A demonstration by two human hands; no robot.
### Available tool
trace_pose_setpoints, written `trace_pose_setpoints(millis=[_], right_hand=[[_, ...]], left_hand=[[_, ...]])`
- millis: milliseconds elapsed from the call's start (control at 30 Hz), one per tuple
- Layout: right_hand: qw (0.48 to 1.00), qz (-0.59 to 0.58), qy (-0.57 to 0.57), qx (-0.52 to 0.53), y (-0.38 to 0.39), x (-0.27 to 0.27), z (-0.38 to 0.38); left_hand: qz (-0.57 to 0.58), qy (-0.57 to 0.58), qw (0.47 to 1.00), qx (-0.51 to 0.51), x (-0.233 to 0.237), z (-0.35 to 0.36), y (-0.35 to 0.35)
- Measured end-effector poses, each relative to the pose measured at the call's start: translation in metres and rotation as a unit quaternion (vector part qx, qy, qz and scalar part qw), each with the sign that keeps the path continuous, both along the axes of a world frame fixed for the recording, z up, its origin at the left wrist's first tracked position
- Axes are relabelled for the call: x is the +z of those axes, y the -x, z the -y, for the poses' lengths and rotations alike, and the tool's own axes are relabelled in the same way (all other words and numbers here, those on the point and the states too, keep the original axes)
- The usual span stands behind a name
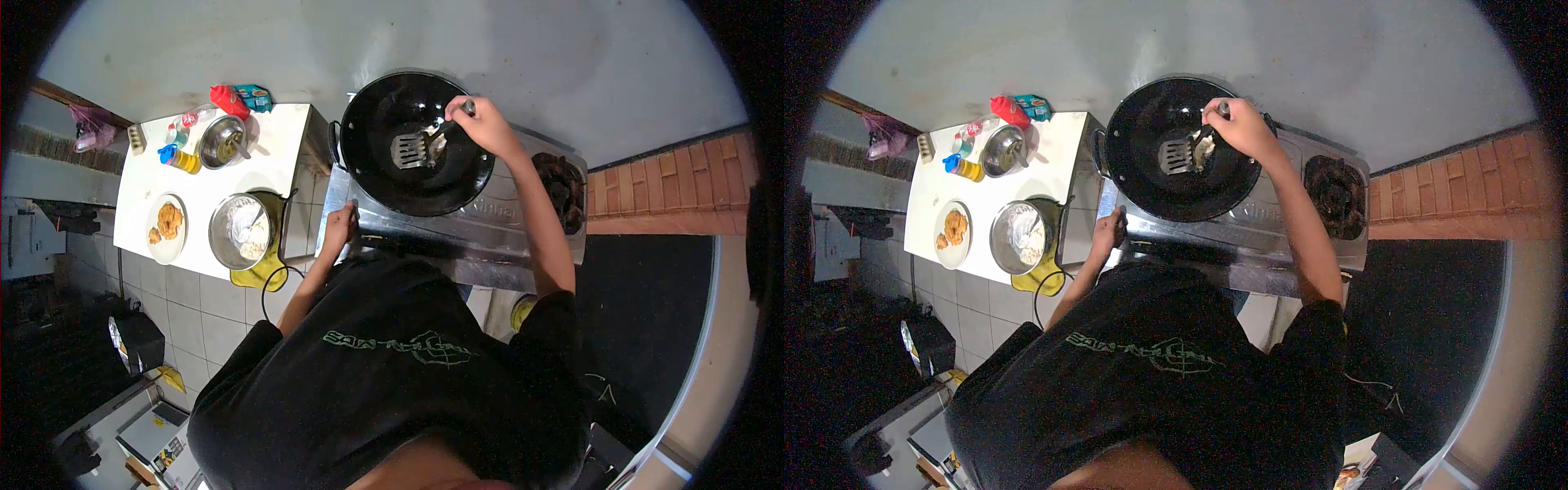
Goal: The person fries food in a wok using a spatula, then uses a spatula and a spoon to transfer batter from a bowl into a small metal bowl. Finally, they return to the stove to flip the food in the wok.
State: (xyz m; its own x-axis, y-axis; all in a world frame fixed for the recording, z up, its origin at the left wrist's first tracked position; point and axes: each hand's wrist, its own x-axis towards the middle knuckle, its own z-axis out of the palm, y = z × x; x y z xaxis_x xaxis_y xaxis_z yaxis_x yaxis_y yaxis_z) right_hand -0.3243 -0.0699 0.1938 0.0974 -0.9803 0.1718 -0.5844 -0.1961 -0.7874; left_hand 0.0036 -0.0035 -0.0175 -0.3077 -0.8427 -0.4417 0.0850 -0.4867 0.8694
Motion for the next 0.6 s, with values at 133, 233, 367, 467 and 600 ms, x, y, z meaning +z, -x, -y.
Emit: trace_pose_setpoints(millis=[133,233,367,467,600], right_hand=[[0.999,-0.012,-0.036,0.013,0.001,0.012,0.004],[0.999,0.007,-0.035,0.033,0.0,0.022,0.005],[0.991,0.029,-0.12,0.048,0.012,0.024,0.005],[0.98,0.066,-0.182,0.046,0.025,0.023,0.006],[0.978,0.085,-0.191,0.016,0.032,0.043,-0.004]], left_hand=[[0.015,0.005,1.0,0.005,0.001,0.0,0.0],[0.004,0.002,1.0,0.003,0.001,-0.001,0.0],[0.011,0.006,1.0,0.008,0.005,-0.002,0.001],[0.008,0.003,1.0,0.007,0.007,-0.001,0.001],[0.006,-0.009,1.0,0.005,0.001,-0.001,0.0]])
